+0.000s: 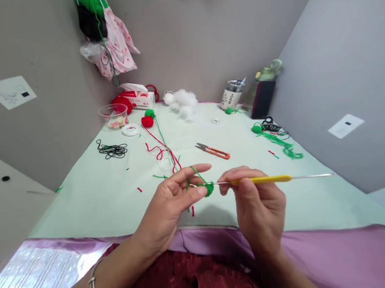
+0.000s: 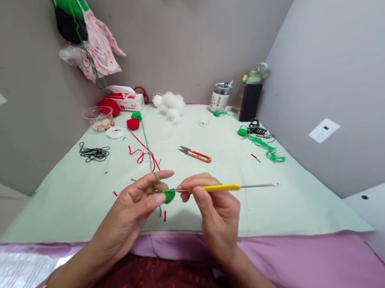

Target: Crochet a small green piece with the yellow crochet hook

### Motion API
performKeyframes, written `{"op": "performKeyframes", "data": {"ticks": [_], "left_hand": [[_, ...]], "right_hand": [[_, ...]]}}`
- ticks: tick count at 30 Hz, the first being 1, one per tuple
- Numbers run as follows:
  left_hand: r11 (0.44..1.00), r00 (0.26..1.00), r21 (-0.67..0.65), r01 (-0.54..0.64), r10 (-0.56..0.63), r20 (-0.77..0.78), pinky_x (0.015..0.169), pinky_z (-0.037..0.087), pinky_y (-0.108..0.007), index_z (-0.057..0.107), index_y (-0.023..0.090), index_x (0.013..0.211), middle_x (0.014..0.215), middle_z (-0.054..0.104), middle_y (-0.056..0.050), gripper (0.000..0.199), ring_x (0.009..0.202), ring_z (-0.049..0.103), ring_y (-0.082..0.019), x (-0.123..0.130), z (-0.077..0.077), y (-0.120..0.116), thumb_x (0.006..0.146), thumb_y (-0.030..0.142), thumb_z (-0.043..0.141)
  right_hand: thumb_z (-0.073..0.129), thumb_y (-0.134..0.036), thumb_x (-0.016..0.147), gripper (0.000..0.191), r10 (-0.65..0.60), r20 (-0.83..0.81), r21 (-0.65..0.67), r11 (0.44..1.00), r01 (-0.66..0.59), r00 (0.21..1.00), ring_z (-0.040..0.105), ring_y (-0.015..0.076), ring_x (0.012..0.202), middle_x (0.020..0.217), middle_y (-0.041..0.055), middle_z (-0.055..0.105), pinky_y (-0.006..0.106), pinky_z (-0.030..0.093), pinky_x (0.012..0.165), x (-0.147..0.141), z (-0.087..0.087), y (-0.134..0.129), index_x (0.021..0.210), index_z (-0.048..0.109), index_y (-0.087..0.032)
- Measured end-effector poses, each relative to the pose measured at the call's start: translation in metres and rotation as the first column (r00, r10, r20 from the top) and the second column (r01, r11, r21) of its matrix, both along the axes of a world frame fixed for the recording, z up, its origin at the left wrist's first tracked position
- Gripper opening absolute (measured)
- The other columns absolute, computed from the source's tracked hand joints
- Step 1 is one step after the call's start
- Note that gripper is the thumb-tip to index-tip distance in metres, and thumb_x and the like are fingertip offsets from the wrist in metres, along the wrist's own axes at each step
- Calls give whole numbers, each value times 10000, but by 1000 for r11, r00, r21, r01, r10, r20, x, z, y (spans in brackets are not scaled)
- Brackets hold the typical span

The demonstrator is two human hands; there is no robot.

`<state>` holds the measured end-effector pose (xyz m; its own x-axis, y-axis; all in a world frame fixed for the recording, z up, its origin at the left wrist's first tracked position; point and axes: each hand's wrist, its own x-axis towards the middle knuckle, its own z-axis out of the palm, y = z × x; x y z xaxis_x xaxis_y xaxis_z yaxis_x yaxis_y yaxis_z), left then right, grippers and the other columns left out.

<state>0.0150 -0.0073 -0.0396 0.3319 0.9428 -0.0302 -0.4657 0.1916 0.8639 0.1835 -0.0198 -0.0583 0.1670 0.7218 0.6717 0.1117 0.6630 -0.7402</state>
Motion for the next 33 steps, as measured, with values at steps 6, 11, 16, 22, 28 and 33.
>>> {"op": "performKeyframes", "data": {"ticks": [6, 11, 16, 22, 28, 33], "left_hand": [[995, 992, 52, -84, 88, -88, 880, 445, -296, 836, 289, 1170, 905, 661, 5, 343, 923, 584, -170, 4, -4, -2, 830, 292, 878], [995, 994, 3, -98, 98, -53, 906, 479, -322, 801, 257, 1245, 905, 684, 3, 473, 914, 625, -175, 8, -5, -2, 785, 280, 910], [998, 996, -6, -64, 64, -57, 886, 488, -318, 790, 241, 1267, 882, 716, -1, 514, 886, 665, -177, 8, -6, -3, 772, 271, 924], [1000, 997, -8, -15, 14, -72, 795, 467, -286, 822, 265, 1202, 861, 719, 7, 412, 809, 669, -155, 6, -8, -4, 800, 276, 912], [996, 995, -5, -84, 83, -50, 795, 444, -282, 783, 281, 1294, 849, 667, 25, 543, 793, 594, -141, 10, -4, -8, 771, 268, 928], [985, 997, -159, 60, -53, 46, 742, 431, -253, 802, 238, 1253, 754, 615, 45, 481, 615, 420, -80, 10, -2, -4, 797, 339, 917]], "right_hand": [[597, -154, 1032, 214, 7, 115, 22, 1000, -9, 993, 707, 165, 788, 923, 23, 783, 321, 588, 699, -1, -4, -1, 1068, 781, -256], [618, -133, 1014, 237, -44, 190, 115, 993, 22, 981, 715, 199, 886, 944, 37, 774, 356, 594, 746, -2, -6, -1, 1097, 786, -278], [594, -204, 1046, 192, 58, -2, -13, 998, -58, 998, 658, 150, 717, 858, 10, 722, 308, 568, 658, -4, -9, 3, 1028, 776, -260], [611, -208, 1035, 174, -23, 27, -7, 1000, 24, 999, 691, 167, 771, 872, 30, 743, 314, 587, 678, -5, -7, 3, 998, 778, -240], [620, -178, 1021, 194, -50, 189, 79, 996, 35, 981, 714, 190, 823, 911, 47, 754, 342, 615, 686, -3, -10, 3, 1060, 789, -266], [689, -86, 956, 390, -305, 309, 393, 903, 171, 901, 731, 216, 923, 1070, 74, 772, 368, 622, 721, -4, -22, 5, 1247, 777, -331]]}}
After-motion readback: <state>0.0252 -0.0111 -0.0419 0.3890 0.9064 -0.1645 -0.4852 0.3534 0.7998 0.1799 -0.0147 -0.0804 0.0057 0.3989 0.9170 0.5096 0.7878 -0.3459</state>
